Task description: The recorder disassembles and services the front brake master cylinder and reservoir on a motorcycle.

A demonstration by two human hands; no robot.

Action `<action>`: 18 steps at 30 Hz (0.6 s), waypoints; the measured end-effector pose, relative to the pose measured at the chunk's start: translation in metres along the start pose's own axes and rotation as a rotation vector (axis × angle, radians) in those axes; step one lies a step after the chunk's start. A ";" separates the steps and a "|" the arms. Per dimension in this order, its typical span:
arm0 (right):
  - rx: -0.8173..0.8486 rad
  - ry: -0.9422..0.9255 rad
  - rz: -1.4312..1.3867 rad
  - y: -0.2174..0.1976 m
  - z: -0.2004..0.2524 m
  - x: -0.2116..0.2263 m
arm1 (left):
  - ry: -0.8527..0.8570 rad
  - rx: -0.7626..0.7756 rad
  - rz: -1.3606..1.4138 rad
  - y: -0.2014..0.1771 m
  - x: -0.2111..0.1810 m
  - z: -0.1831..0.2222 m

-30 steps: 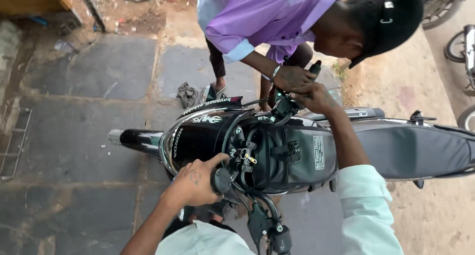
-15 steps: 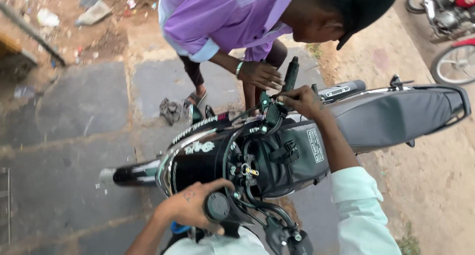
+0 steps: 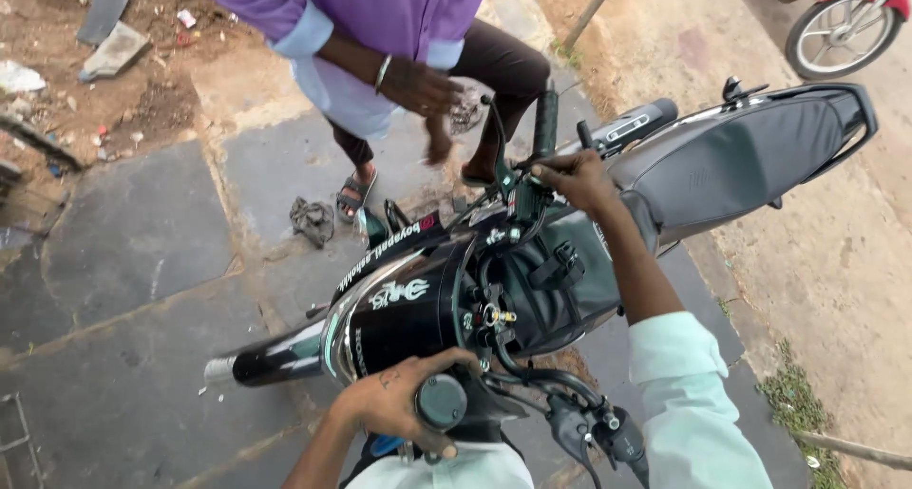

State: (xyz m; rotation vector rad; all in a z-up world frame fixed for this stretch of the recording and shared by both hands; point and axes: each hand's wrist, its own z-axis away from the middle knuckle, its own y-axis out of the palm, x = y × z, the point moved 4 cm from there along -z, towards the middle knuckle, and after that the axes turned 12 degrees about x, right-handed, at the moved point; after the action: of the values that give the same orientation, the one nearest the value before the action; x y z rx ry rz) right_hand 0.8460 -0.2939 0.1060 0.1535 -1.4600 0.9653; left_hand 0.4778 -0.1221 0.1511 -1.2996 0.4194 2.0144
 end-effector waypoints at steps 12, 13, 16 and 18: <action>-0.063 -0.296 0.152 0.008 0.027 -0.001 | 0.086 -0.188 -0.044 0.017 -0.018 0.003; -0.069 -0.294 0.149 0.005 0.035 -0.003 | 0.085 -0.183 -0.048 0.020 -0.018 0.003; -0.035 -0.289 0.363 -0.007 0.045 0.007 | 0.100 -0.259 -0.070 0.019 -0.016 0.003; 0.263 -0.072 0.102 -0.007 0.044 0.007 | 0.091 -0.288 -0.100 0.021 -0.012 0.004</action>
State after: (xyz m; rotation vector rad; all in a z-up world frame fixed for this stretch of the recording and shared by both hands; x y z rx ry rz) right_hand 0.8160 -0.3227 0.1225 0.3114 -1.4126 1.2449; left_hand 0.4637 -0.1386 0.1614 -1.5587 0.1037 1.9890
